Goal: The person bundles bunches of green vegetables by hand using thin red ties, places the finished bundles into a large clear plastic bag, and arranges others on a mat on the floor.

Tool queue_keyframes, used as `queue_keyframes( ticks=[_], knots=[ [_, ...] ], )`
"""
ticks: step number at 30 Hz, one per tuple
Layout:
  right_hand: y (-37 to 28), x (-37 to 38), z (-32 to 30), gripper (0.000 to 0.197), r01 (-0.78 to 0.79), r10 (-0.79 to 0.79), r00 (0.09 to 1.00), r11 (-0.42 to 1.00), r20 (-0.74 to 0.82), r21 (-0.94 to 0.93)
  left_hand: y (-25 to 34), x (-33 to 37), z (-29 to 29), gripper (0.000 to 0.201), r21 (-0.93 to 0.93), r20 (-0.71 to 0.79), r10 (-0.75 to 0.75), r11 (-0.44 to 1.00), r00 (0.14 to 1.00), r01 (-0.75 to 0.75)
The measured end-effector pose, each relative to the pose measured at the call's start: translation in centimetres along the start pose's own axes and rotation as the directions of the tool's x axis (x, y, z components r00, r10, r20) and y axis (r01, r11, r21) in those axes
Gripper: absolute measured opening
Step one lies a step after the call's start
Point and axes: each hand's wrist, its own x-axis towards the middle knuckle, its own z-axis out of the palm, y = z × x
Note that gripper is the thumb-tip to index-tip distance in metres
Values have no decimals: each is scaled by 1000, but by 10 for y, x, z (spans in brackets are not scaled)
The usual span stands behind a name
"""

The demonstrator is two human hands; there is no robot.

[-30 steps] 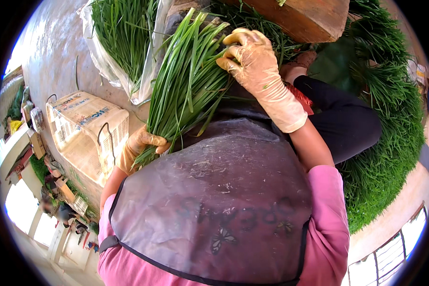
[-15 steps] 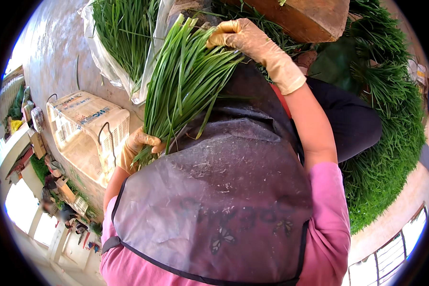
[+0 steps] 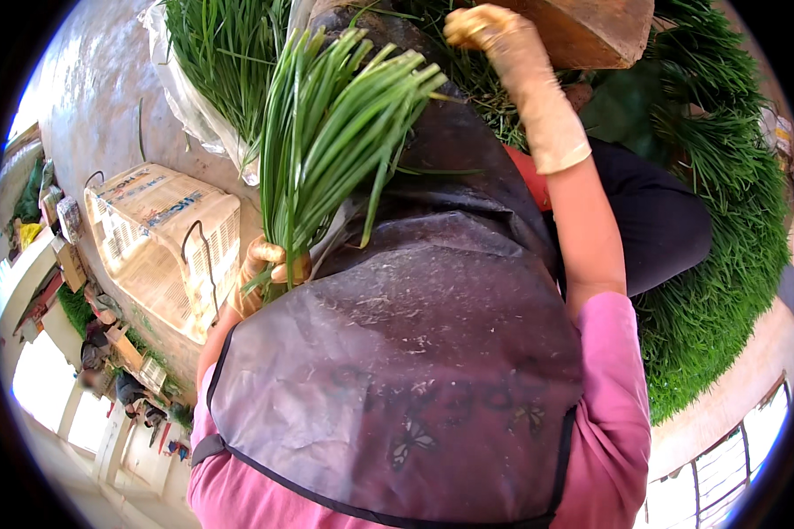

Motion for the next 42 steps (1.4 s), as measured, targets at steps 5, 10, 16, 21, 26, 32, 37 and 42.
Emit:
queue_keyframes(
  ticks=[5,10,16,21,26,32,37,42],
  knots=[
    [-23,-33,40,43,-385,309,881,908,357,163,-6,11,-10,48,-82,204,26,997,979,-9],
    [-33,-29,21,21,-312,283,875,950,394,11,-8,24,-14,48,-122,335,26,992,942,16],
    [89,-6,-65,34,-220,264,964,841,20,-495,-11,26,-11,47,-146,424,20,988,905,46],
    [-16,-43,29,49,10,77,968,939,240,-343,-15,28,-15,47,-165,480,28,985,877,59],
    [1,-22,18,30,144,-186,982,803,-13,-579,-14,33,-15,47,-173,537,34,982,843,71],
    [12,-25,12,40,249,-42,947,726,320,-641,-15,34,-18,46,-182,585,38,980,810,85],
    [22,-16,17,28,43,24,996,707,85,-706,-4,44,-21,46,-171,626,15,978,780,118],
    [36,-21,-27,44,-15,-81,994,594,-79,-804,3,46,-20,46,-162,644,11,979,765,122]
  ],
)
